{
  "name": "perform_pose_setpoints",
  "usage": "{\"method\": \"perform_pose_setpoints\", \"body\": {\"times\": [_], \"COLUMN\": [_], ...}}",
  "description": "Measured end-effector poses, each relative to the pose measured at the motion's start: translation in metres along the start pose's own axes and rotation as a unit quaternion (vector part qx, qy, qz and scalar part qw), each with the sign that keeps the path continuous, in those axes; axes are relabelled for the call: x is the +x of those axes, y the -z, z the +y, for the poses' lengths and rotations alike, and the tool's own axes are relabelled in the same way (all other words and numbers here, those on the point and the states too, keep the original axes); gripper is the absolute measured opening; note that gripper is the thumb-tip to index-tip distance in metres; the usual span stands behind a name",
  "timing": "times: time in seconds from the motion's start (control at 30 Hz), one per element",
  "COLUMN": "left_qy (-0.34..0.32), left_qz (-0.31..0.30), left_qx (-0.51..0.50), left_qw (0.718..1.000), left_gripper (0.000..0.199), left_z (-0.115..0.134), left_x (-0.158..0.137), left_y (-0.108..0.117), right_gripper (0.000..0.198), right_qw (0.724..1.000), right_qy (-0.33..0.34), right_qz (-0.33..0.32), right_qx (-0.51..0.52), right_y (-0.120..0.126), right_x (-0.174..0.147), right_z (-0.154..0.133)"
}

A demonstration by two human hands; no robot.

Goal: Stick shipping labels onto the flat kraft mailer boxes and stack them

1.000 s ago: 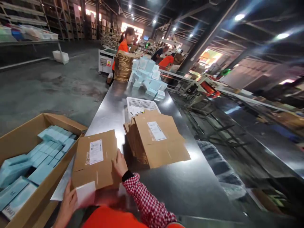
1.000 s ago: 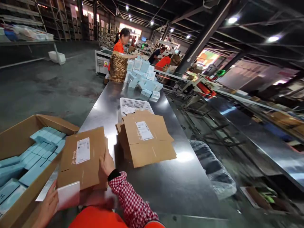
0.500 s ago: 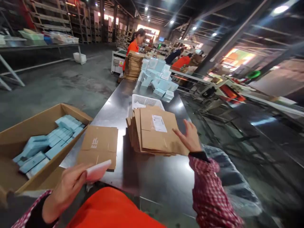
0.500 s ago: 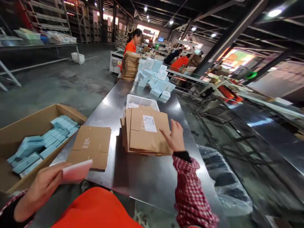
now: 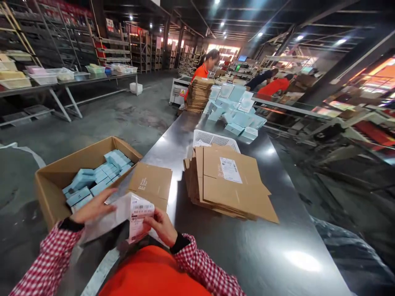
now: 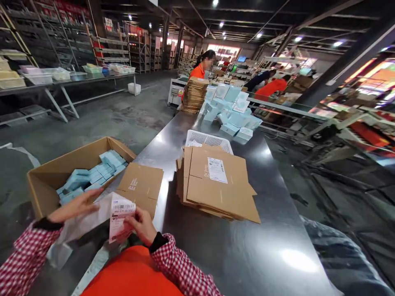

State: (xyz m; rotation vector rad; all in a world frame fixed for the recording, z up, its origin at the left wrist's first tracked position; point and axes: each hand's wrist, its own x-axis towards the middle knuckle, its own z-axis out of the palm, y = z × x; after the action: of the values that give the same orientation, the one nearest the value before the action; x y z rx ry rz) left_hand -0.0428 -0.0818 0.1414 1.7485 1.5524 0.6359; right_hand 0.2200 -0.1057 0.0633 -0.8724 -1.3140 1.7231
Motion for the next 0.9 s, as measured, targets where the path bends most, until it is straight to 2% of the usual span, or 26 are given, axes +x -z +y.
{"method": "perform_pose_setpoints", "body": {"times": [0.07,0.1,0.2,0.3,0.37,0.47,0.6,0.73,0.83,0.9], "left_qy": [-0.012,-0.029,-0.074,-0.051,-0.006,0.032,0.057,0.064,0.064,0.046], "left_qz": [-0.065,-0.066,0.009,-0.005,-0.013,-0.005,0.014,0.04,0.016,-0.017], "left_qx": [-0.025,-0.039,-0.052,-0.073,-0.099,-0.118,-0.1,-0.057,-0.038,-0.032], "left_qw": [0.997,0.997,0.996,0.996,0.995,0.993,0.993,0.996,0.997,0.998], "left_gripper": [0.072,0.076,0.079,0.054,0.036,0.026,0.03,0.04,0.044,0.045], "left_z": [-0.01,-0.011,-0.004,-0.001,-0.006,-0.019,-0.034,-0.046,-0.058,-0.07], "left_x": [-0.008,-0.011,-0.01,0.005,0.015,0.022,0.029,0.041,0.05,0.053], "left_y": [-0.006,-0.011,-0.027,-0.039,-0.047,-0.06,-0.08,-0.093,-0.095,-0.093], "right_gripper": [0.039,0.04,0.038,0.039,0.045,0.046,0.029,0.032,0.033,0.033], "right_qw": [1.0,1.0,0.999,0.999,0.998,0.989,0.972,0.977,0.975,0.973], "right_qy": [-0.011,-0.017,-0.03,-0.04,-0.043,-0.033,-0.019,-0.059,-0.108,-0.103], "right_qz": [0.002,0.0,-0.018,-0.011,0.035,0.124,0.175,0.197,0.195,0.199], "right_qx": [0.015,0.02,0.019,0.007,-0.011,-0.078,-0.159,-0.06,0.001,-0.056], "right_y": [-0.004,-0.008,-0.023,-0.033,-0.033,-0.025,-0.014,-0.017,-0.016,-0.005], "right_x": [0.006,0.009,0.019,0.026,0.03,0.039,0.053,0.069,0.08,0.092], "right_z": [0.0,0.0,0.007,0.016,0.021,0.025,0.025,0.035,0.045,0.049]}}
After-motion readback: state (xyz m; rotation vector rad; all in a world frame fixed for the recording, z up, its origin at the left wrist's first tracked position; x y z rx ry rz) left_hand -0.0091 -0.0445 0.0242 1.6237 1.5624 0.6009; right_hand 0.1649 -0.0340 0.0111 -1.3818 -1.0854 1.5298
